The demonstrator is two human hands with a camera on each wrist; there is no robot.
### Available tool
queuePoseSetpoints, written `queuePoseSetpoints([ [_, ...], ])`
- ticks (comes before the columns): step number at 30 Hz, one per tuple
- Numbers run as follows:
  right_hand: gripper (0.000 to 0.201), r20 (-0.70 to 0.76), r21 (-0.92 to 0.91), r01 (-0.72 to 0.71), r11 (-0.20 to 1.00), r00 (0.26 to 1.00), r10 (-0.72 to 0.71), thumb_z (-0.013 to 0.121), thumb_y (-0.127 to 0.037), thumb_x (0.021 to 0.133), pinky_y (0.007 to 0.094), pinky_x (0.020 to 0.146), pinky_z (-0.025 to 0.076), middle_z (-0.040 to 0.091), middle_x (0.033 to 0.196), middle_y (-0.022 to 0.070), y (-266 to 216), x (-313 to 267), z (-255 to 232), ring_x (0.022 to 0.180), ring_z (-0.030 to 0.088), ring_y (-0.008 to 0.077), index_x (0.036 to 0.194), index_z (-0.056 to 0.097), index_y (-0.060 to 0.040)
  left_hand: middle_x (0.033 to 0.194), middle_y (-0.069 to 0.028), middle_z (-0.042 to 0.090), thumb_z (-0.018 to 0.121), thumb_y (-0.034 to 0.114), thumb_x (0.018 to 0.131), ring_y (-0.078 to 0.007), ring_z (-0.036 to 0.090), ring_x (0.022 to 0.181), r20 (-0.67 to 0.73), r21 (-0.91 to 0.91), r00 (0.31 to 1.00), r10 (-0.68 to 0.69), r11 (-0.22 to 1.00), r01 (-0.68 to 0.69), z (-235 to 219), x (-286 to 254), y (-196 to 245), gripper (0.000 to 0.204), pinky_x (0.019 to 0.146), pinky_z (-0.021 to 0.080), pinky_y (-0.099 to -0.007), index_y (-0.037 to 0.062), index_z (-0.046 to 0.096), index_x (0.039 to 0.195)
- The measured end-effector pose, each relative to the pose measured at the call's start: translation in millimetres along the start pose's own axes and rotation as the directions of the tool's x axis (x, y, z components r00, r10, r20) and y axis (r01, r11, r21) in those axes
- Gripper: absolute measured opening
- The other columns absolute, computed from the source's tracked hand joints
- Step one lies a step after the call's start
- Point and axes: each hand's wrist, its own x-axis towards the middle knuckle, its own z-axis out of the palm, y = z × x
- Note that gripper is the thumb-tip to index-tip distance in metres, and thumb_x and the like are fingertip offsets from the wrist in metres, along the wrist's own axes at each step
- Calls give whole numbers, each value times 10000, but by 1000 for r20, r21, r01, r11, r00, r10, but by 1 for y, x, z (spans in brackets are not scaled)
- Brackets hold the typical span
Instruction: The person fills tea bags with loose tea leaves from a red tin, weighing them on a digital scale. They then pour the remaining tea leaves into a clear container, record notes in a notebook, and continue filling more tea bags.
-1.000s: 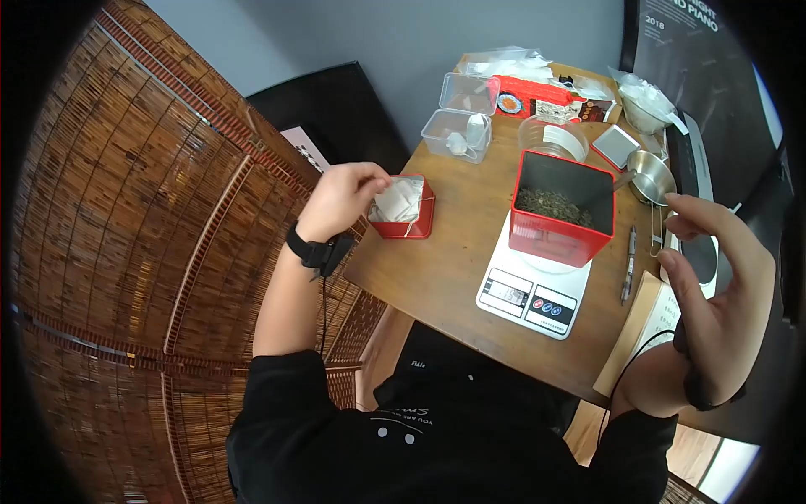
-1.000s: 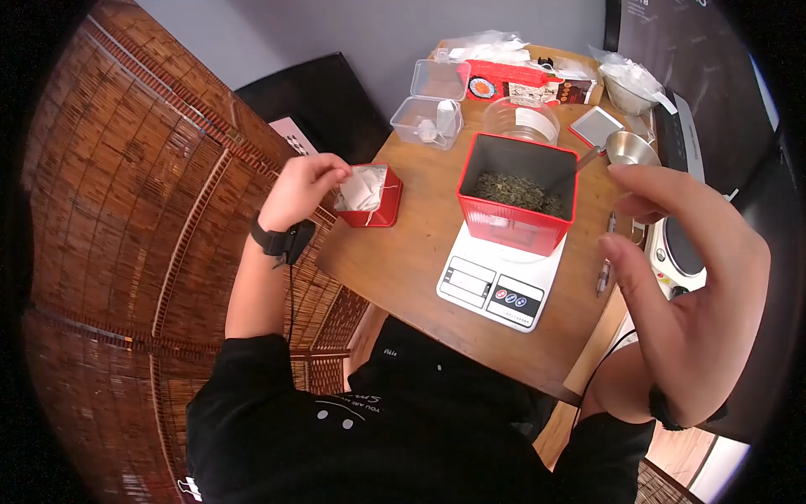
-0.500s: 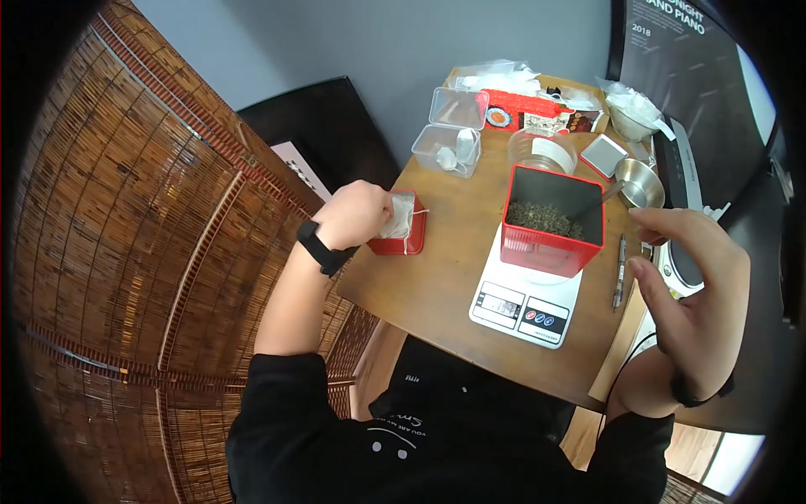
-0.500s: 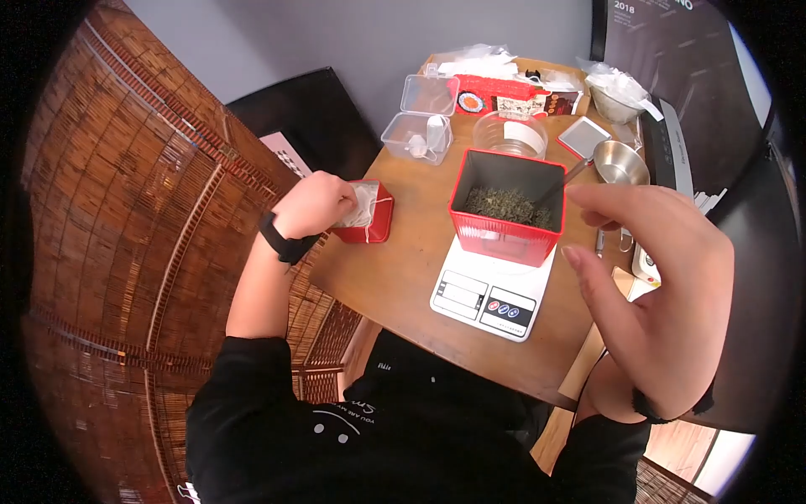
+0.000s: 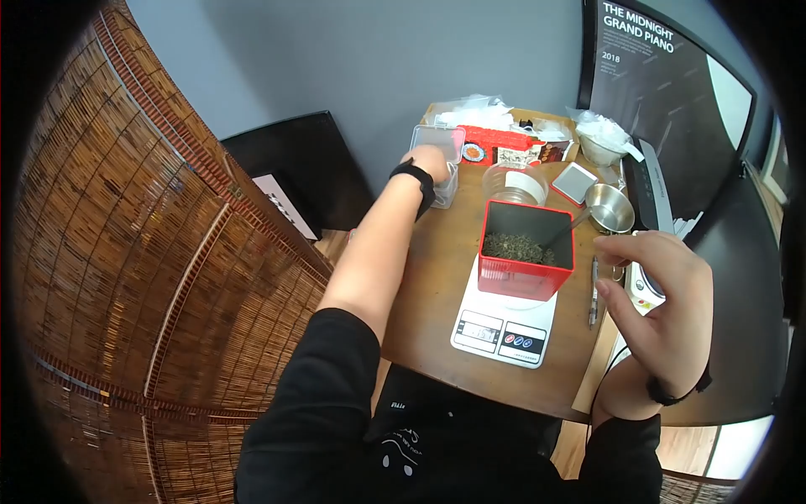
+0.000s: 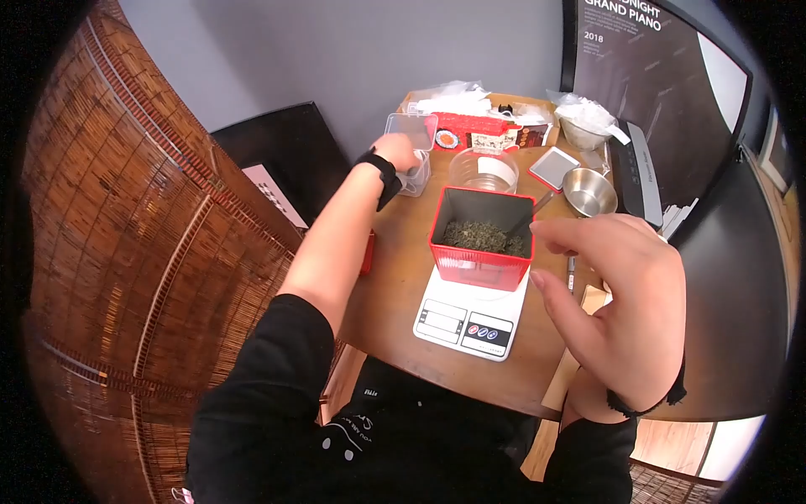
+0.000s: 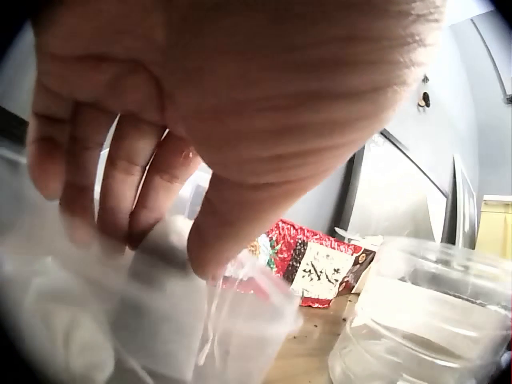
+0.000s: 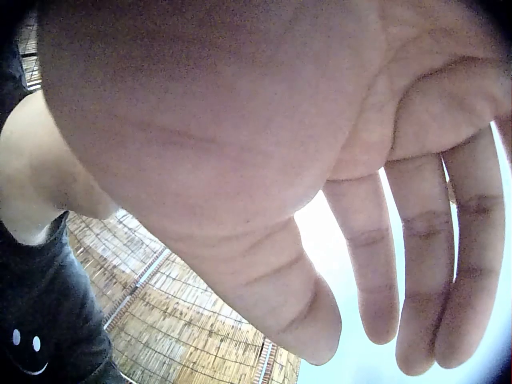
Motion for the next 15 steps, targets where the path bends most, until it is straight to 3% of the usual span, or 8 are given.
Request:
queuePoseSetpoints([
  [4, 408, 16, -8, -35, 999, 999, 35, 809, 15, 705, 400, 831, 544, 757, 925, 161, 0, 0, -5, 854, 715, 337, 1110, 763, 15, 1334, -237, 729, 661, 167, 908, -383, 709, 1252, 9, -123, 991, -135, 983, 135, 11, -9, 8, 366, 1059, 577, -455, 25, 798, 1217],
  [9, 372, 2, -9, -20, 1000, 1000, 20, 816, -9, 709, 404, 848, 547, 752, 907, 161, 5, 3, -1, 848, 716, 342, 1076, 763, 24, 1249, -226, 766, 727, 203, 891, -375, 742, 1180, -107, -119, 984, -140, 985, 127, -35, -35, 16, 347, 1013, 601, -453, 21, 805, 1176],
  [11, 348, -14, -21, -21, 1000, 1000, 21, 835, -42, 724, 406, 819, 546, 751, 898, 150, 6, 5, 3, 847, 720, 344, 1064, 768, -3, 1113, -227, 791, 784, 251, 873, -386, 757, 1090, -287, -139, 957, -35, 990, -6, -70, -64, 27, 355, 948, 616, -477, 3, 783, 1127],
  [13, 326, -32, -42, -30, 999, 999, 29, 854, -75, 739, 409, 790, 545, 751, 889, 140, 9, 8, 6, 845, 725, 345, 1051, 774, -29, 1000, -247, 780, 813, 248, 843, -416, 753, 991, -517, -220, 854, 55, 956, -195, -96, -100, 44, 355, 888, 614, -500, -22, 733, 1059],
  [15, 329, -73, -12, -28, 1000, 997, 27, 859, -75, 748, 402, 789, 553, 754, 883, 129, 10, 10, 11, 842, 732, 333, 1064, 779, -29, 938, -263, 753, 799, 178, 823, -441, 739, 913, -593, -323, 799, 101, 879, -352, -119, -136, 69, 284, 831, 601, -514, -19, 670, 981],
])
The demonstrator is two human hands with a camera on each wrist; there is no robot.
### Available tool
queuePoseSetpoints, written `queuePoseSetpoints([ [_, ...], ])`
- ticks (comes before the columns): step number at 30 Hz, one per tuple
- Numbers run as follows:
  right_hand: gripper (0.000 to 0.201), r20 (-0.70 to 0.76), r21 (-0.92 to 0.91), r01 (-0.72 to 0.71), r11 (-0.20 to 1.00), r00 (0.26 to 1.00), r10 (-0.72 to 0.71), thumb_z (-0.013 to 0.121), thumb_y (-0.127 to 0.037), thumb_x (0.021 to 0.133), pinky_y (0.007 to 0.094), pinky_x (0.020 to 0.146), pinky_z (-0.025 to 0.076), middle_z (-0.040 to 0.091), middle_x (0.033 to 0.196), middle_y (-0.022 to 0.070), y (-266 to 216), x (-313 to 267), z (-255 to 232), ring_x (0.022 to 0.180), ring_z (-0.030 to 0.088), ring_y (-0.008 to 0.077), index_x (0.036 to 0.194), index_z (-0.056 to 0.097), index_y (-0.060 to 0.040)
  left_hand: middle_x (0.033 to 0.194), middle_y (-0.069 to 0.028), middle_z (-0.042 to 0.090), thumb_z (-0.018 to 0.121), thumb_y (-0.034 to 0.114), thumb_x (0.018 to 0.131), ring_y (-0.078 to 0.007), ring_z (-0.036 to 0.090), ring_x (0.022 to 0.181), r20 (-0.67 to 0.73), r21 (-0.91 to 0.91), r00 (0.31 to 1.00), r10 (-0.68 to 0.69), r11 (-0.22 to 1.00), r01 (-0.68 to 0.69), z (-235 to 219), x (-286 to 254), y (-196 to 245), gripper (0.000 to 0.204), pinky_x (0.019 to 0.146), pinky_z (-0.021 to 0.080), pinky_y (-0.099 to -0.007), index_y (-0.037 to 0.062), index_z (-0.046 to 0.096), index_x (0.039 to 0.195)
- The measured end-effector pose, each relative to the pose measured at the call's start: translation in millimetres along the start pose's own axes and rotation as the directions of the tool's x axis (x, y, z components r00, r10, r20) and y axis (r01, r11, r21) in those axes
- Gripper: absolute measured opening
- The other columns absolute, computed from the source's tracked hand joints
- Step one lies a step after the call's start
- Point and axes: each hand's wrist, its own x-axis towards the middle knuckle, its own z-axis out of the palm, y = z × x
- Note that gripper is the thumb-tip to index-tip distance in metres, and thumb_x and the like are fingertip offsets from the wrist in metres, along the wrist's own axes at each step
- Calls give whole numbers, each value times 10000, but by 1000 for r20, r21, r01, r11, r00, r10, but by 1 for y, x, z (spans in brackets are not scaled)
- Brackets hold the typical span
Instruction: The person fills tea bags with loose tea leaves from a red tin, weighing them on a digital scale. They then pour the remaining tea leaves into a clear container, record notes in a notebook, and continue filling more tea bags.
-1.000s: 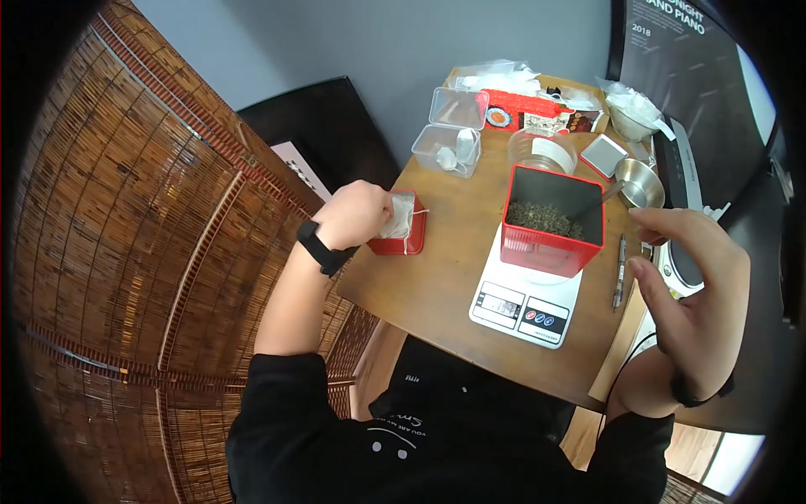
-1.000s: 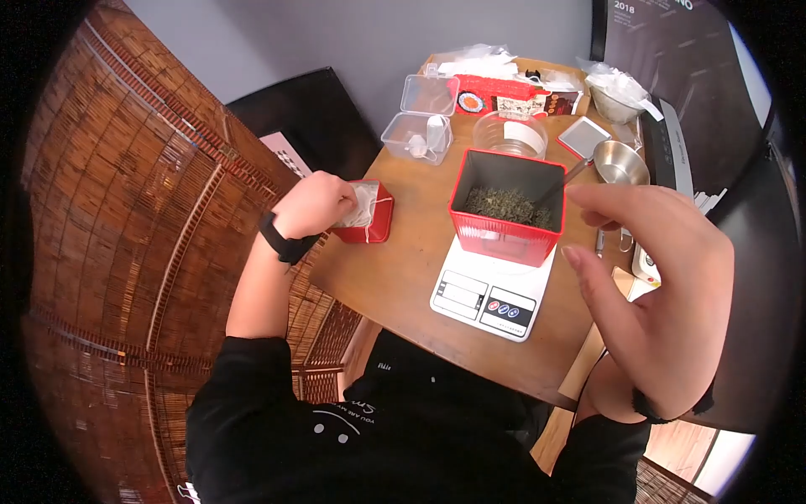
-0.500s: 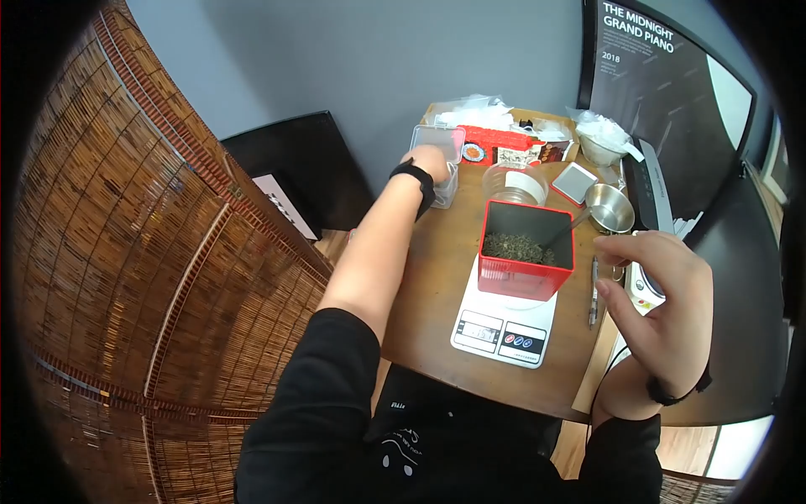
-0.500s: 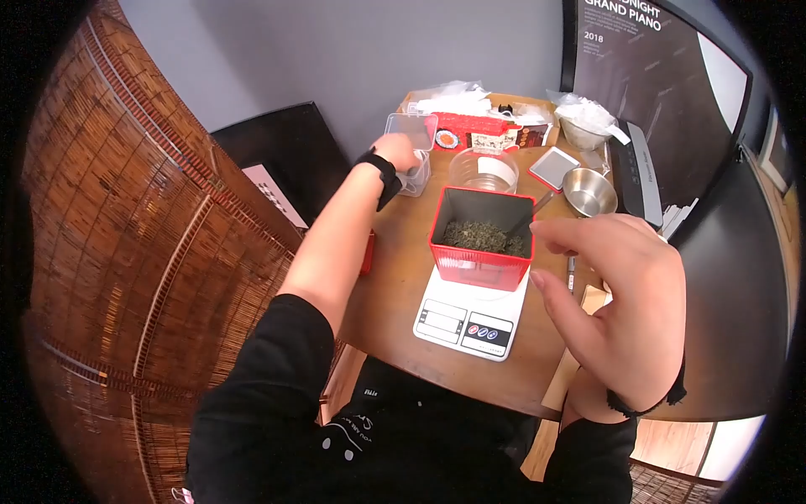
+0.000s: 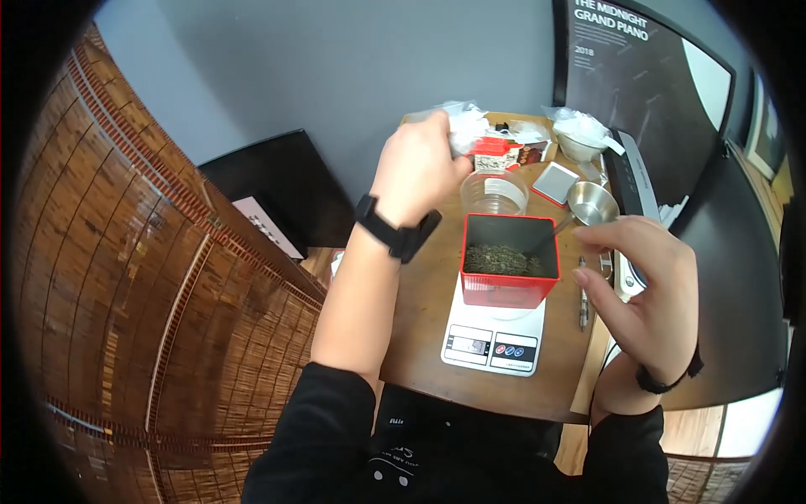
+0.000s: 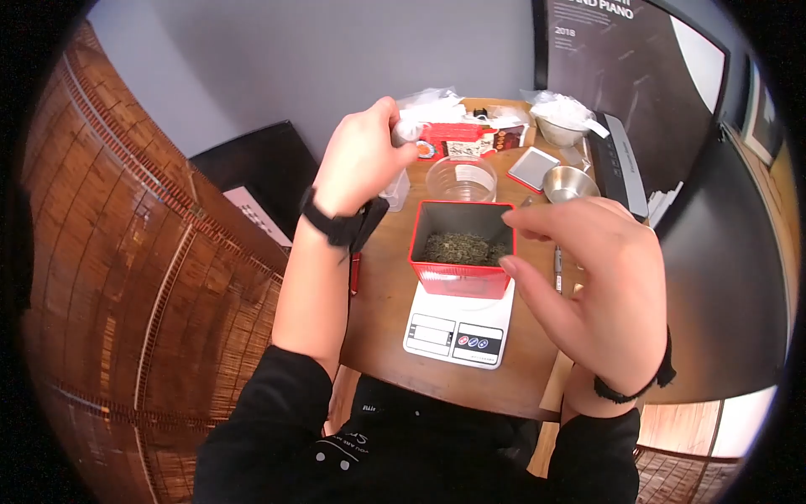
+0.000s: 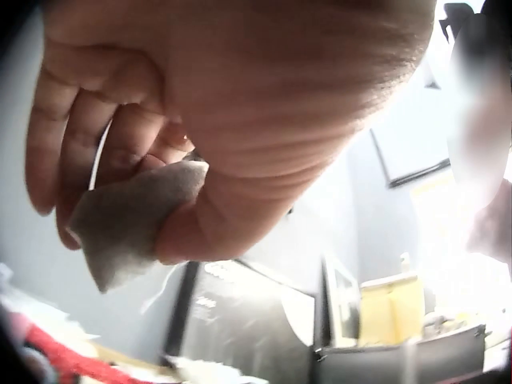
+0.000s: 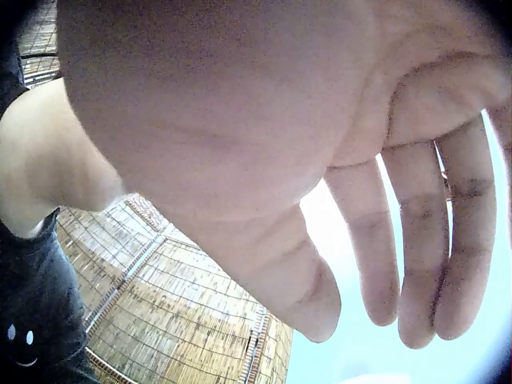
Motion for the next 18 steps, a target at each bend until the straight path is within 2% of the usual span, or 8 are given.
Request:
queuePoseSetpoints([
  [2, 339, -12, 6, -24, 1000, 1000, 24, 853, -58, 758, 399, 791, 564, 756, 906, 120, -1, 3, 5, 854, 731, 331, 1089, 783, -40, 785, -191, 709, 788, 107, 841, -329, 701, 699, -17, -175, 991, 135, 975, -136, -10, -16, 25, 255, 681, 554, -405, -22, 607, 968],
  [5, 385, -135, 31, 20, 999, 991, -16, 854, -37, 768, 401, 833, 583, 748, 1044, 122, -1, 8, 14, 928, 722, 334, 1143, 772, -66, 784, -77, 685, 812, 25, 852, -96, 629, 704, 74, -538, 973, 218, 830, -145, -25, -41, 55, 269, 655, 524, -286, 6, 567, 962],
  [6, 385, -140, 13, 7, 1000, 990, -6, 854, -37, 768, 401, 833, 583, 748, 1044, 122, -2, 11, 17, 928, 722, 334, 1143, 772, -66, 819, -53, 701, 818, 5, 858, -73, 636, 750, 47, -649, 969, 243, 744, -155, -21, -46, 60, 275, 675, 534, -265, 12, 573, 981],
  [8, 373, -221, 69, 9, 998, 975, 6, 832, 37, 739, 363, 902, 574, 756, 1049, 150, -5, 16, 22, 1004, 737, 314, 1103, 757, 25, 824, -47, 697, 824, -6, 861, -68, 635, 776, 91, -700, 962, 256, 704, -121, -26, -53, 65, 291, 700, 542, -255, 11, 569, 1001],
  [10, 355, -243, 61, -13, 998, 970, 27, 851, 32, 727, 359, 886, 575, 750, 1027, 138, -1, 15, 26, 974, 732, 303, 1068, 752, 24, 825, -49, 695, 836, 1, 849, -70, 629, 781, 75, -733, 954, 291, 664, -145, -24, -56, 66, 313, 711, 540, -260, 17, 566, 1006],
  [12, 334, -221, 98, 58, 993, 975, -35, 868, 29, 717, 353, 856, 577, 746, 1017, 131, 4, 15, 28, 946, 727, 288, 1029, 747, 18, 825, -50, 696, 837, 6, 848, -68, 620, 786, 68, -748, 955, 287, 649, -142, -26, -57, 67, 311, 717, 540, -268, 23, 564, 994],
  [13, 277, -222, 102, 82, 991, 973, -58, 852, -6, 792, 361, 762, 589, 725, 980, 108, 4, 16, 29, 866, 723, 289, 1041, 734, -42, 835, -56, 711, 835, 8, 847, -103, 642, 768, 41, -746, 940, 338, 636, -196, -23, -55, 63, 332, 722, 539, -278, 33, 564, 1039],
  [18, 210, -158, 143, 17, 990, 987, 6, 856, -2, 789, 360, 722, 583, 719, 882, 88, 8, 15, 34, 775, 715, 279, 955, 737, -49, 917, -99, 752, 875, 29, 822, -214, 694, 774, 116, -666, 919, 377, 716, -210, -20, -58, 53, 504, 763, 566, -328, 31, 560, 1215],
])
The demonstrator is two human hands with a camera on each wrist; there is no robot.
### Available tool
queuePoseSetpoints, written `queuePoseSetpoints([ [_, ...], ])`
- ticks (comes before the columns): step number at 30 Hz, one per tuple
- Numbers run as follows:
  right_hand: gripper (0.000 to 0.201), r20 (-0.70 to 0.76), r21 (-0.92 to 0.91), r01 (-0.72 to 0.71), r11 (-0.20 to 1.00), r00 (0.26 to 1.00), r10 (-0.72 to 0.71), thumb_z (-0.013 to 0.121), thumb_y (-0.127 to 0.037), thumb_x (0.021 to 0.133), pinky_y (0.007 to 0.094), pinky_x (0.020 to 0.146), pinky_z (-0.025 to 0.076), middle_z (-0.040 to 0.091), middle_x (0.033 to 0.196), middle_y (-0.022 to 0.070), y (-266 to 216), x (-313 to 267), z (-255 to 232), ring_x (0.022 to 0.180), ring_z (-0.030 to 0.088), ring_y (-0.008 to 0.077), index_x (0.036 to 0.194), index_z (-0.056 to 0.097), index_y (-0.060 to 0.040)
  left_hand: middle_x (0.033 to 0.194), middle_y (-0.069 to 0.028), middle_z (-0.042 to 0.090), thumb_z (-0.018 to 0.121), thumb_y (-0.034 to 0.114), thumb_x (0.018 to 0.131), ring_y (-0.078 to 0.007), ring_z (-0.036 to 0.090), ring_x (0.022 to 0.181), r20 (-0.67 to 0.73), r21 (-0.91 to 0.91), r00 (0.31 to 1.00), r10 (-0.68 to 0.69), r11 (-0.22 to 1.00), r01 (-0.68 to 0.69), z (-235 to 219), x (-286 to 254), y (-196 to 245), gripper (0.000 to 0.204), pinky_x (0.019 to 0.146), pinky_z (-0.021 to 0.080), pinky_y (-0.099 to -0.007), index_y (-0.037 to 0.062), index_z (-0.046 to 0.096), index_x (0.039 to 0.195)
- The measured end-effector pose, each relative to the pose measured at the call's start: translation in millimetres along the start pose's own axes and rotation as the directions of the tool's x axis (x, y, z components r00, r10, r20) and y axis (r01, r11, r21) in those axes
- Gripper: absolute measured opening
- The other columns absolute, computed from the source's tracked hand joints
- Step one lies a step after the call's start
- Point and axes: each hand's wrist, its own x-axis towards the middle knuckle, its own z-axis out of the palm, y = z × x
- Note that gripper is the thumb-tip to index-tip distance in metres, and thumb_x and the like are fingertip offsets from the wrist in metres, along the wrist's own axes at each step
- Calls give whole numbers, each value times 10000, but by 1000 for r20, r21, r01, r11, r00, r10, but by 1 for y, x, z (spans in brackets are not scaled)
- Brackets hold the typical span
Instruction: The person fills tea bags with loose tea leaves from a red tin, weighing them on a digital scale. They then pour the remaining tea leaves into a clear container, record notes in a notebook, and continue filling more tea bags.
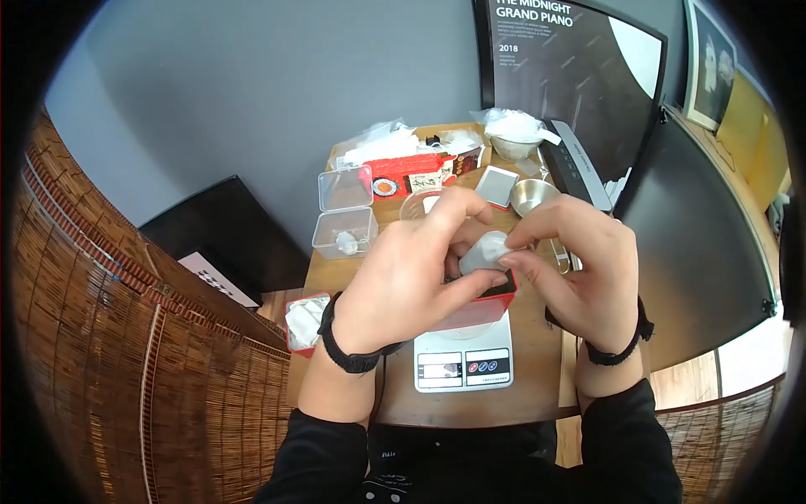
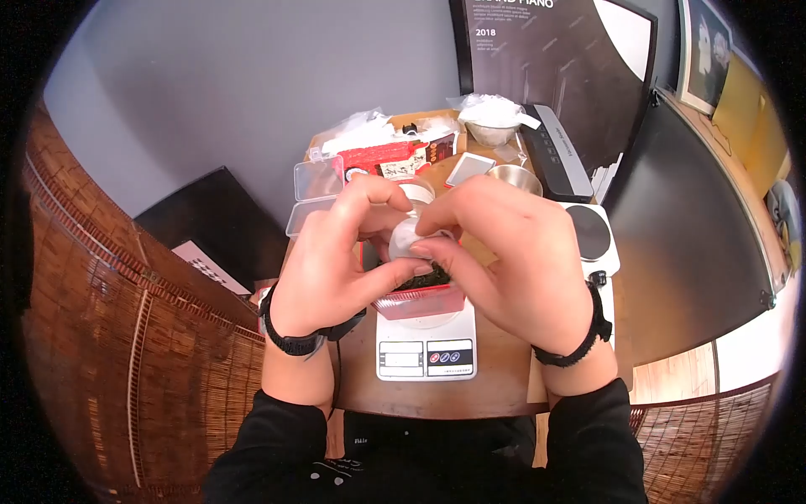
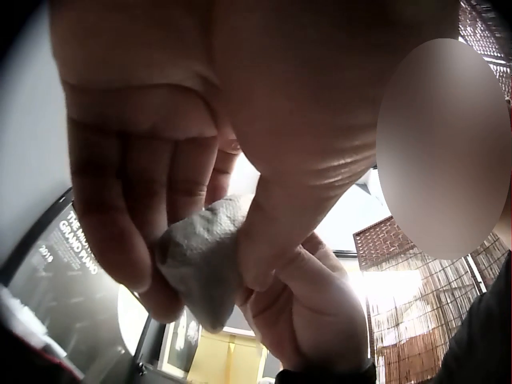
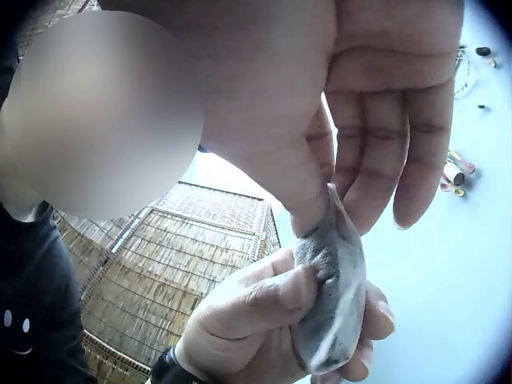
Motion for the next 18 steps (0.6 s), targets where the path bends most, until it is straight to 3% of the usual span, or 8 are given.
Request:
queuePoseSetpoints([
  [2, 207, 3, -7, -2, 1000, 1000, 2, 869, -16, 776, 360, 713, 578, 720, 881, 92, 4, 0, 1, 780, 717, 281, 926, 728, -46, 1031, -128, 757, 900, 40, 811, -214, 706, 883, -68, -108, 991, 114, 987, -121, 6, 1, -6, 580, 781, 562, -343, 19, 582, 1296],
  [3, 207, 3, -9, -7, 1000, 1000, 7, 869, -16, 776, 360, 713, 578, 720, 881, 92, 6, 1, 1, 780, 717, 281, 926, 728, -46, 1031, -128, 757, 900, 40, 811, -214, 706, 883, -64, -112, 991, 113, 986, -120, 5, 2, -7, 580, 781, 562, -343, 19, 582, 1296],
  [5, 214, 7, -20, 1, 1000, 1000, -1, 877, -29, 760, 360, 698, 571, 721, 872, 88, 7, 1, 2, 780, 715, 282, 908, 723, -44, 1108, -133, 748, 892, 23, 824, -205, 694, 960, -110, -183, 956, 273, 940, -289, 3, 5, -8, 508, 779, 541, -327, 7, 647, 1269],
  [6, 214, 9, -23, -5, 1000, 1000, 5, 877, -29, 760, 360, 698, 571, 721, 872, 88, 7, 1, 3, 780, 715, 282, 908, 723, -44, 1108, -133, 748, 892, 23, 824, -205, 694, 960, -108, -189, 957, 271, 939, -287, 1, 5, -9, 508, 779, 541, -327, 7, 647, 1269],
  [9, 231, -29, -63, 25, 998, 999, -26, 884, -42, 741, 368, 698, 562, 716, 861, 79, 7, 1, 5, 786, 708, 288, 892, 710, -46, 1075, -101, 748, 843, -44, 845, -178, 660, 915, -55, -250, 973, 226, 940, -232, -3, 4, -14, 254, 764, 524, -314, -5, 725, 1067],
  [13, 235, 48, -15, 42, 999, 998, -42, 880, -51, 737, 384, 712, 542, 695, 835, 68, 8, 1, 6, 793, 678, 297, 877, 692, -53, 1021, -97, 724, 833, -10, 859, -187, 650, 903, 49, -202, 982, 185, 964, -171, -14, 2, -7, 230, 764, 521, -311, -7, 704, 1049],
  [16, 230, 92, -18, 65, 998, 994, -63, 877, -61, 745, 391, 726, 528, 682, 822, 64, 3, 3, 11, 792, 657, 299, 874, 686, -56, 955, -97, 678, 797, 28, 865, -219, 641, 882, 128, -165, 988, 80, 985, -58, -16, 0, -3, 178, 764, 511, -318, -1, 662, 977],
  [18, 229, 83, -23, 75, 997, 994, -73, 876, -67, 749, 393, 730, 521, 677, 817, 63, -1, 3, 13, 788, 646, 300, 872, 684, -57, 903, -95, 627, 754, 48, 846, -256, 631, 865, 57, -160, 953, 297, 945, -285, -13, 2, -13, 163, 762, 501, -333, 12, 623, 934],
])
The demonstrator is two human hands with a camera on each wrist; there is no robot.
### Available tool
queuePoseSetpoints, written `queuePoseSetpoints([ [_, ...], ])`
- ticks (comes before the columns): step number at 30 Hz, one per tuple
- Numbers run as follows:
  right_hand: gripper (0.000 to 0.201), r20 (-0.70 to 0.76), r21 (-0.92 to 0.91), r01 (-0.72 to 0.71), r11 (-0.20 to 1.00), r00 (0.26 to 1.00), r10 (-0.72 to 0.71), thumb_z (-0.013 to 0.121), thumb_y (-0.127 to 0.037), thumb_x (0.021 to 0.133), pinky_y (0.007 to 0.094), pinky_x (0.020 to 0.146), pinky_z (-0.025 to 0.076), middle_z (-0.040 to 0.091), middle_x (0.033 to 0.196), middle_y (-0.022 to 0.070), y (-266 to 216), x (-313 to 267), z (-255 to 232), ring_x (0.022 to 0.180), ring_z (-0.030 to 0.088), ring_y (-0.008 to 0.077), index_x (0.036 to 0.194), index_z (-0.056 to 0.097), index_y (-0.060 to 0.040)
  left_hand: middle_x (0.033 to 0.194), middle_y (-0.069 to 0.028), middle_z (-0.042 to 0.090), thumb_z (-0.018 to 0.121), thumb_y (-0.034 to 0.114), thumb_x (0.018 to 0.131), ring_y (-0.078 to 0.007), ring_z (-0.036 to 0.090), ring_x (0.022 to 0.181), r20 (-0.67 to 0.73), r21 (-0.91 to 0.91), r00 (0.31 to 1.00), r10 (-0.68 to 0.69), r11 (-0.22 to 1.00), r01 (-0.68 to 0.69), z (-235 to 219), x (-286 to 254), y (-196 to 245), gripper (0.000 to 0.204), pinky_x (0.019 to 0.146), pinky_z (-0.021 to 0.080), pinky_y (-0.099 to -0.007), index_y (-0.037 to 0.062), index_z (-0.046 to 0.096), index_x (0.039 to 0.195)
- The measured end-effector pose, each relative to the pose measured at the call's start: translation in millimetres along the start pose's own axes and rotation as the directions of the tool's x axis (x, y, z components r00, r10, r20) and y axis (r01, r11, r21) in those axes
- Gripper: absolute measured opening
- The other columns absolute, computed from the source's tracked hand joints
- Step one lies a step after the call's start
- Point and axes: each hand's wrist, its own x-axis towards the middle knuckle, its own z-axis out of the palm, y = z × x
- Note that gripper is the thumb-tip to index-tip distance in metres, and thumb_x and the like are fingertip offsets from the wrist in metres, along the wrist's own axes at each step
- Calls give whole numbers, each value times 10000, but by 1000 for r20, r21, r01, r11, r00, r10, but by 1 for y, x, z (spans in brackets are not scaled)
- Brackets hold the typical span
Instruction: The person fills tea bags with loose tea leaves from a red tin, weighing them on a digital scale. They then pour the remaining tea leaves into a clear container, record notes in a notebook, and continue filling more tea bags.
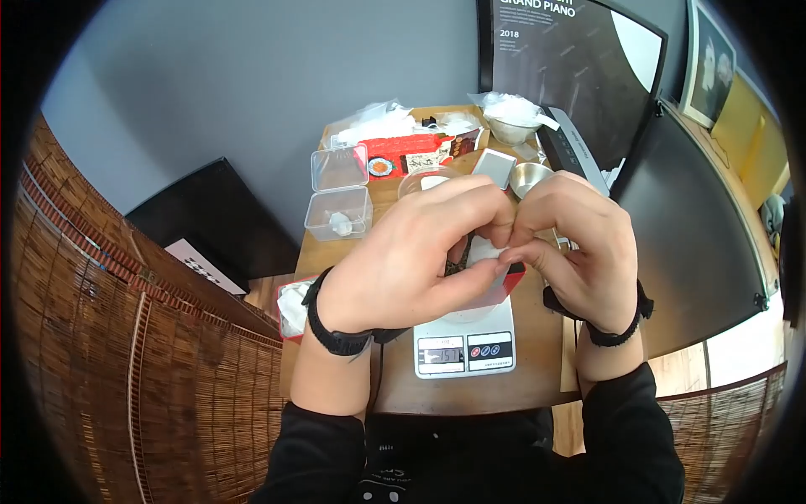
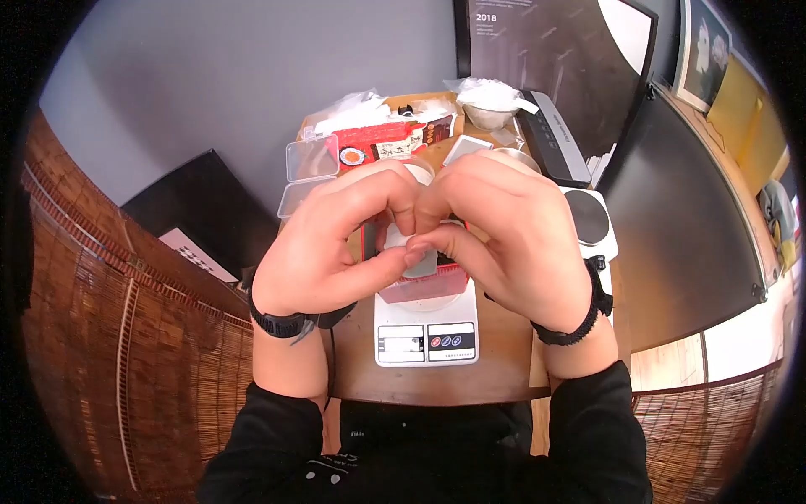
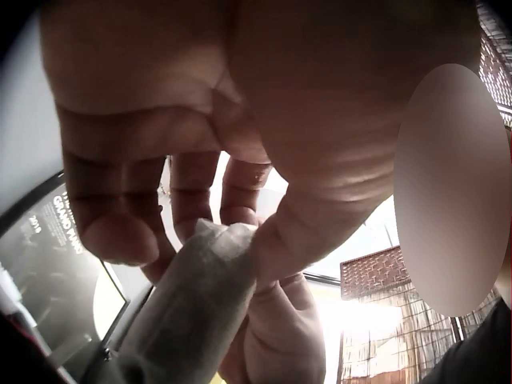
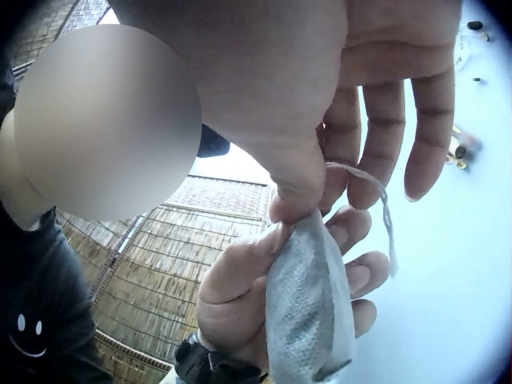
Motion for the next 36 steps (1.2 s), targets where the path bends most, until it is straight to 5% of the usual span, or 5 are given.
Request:
queuePoseSetpoints([
  [12, 249, 52, 25, -54, 998, 997, 53, 864, -67, 791, 392, 712, 520, 653, 876, 102, -3, -5, 3, 801, 634, 313, 929, 659, -42, 839, -55, 587, 726, 31, 749, -225, 540, 738, -34, -35, 994, -103, 994, 101, -1, -2, 7, 202, 684, 452, -324, 40, 550, 848],
  [18, 240, -9, 1, 27, 1000, 1000, -27, 863, -59, 785, 387, 723, 533, 647, 890, 87, -4, -2, -2, 821, 651, 305, 916, 664, -34, 829, -62, 595, 704, 1, 715, -224, 531, 718, -65, -23, 997, 47, 999, -48, 1, 0, 0, 188, 654, 438, -323, 30, 549, 818],
  [28, 239, 28, -77, 18, 997, 999, -16, 855, -98, 800, 396, 703, 528, 616, 878, 90, -8, -4, 2, 811, 642, 312, 891, 641, -45, 672, -50, 516, 703, 30, 698, -224, 474, 622, 16, 75, 1000, 19, 997, -20, -9, 0, 2, 179, 568, 376, -346, 46, 526, 722],
  [30, 243, 53, -90, -14, 996, 998, 19, 851, -93, 806, 396, 699, 527, 612, 882, 93, -7, -5, 3, 810, 641, 317, 894, 630, -44, 635, -37, 529, 732, 22, 712, -201, 494, 572, 16, 219, 999, 44, 975, -46, -12, -1, 2, 168, 540, 391, -327, 47, 566, 718],
  [36, 263, 47, -40, -34, 999, 998, 36, 863, -61, 803, 383, 742, 533, 660, 927, 112, -3, -5, -4, 837, 663, 299, 945, 647, -7, 713, -56, 683, 872, 7, 737, -172, 631, 621, -88, 145, 994, 73, 988, -60, -9, -3, -4, 180, 579, 483, -287, 31, 699, 782],
])
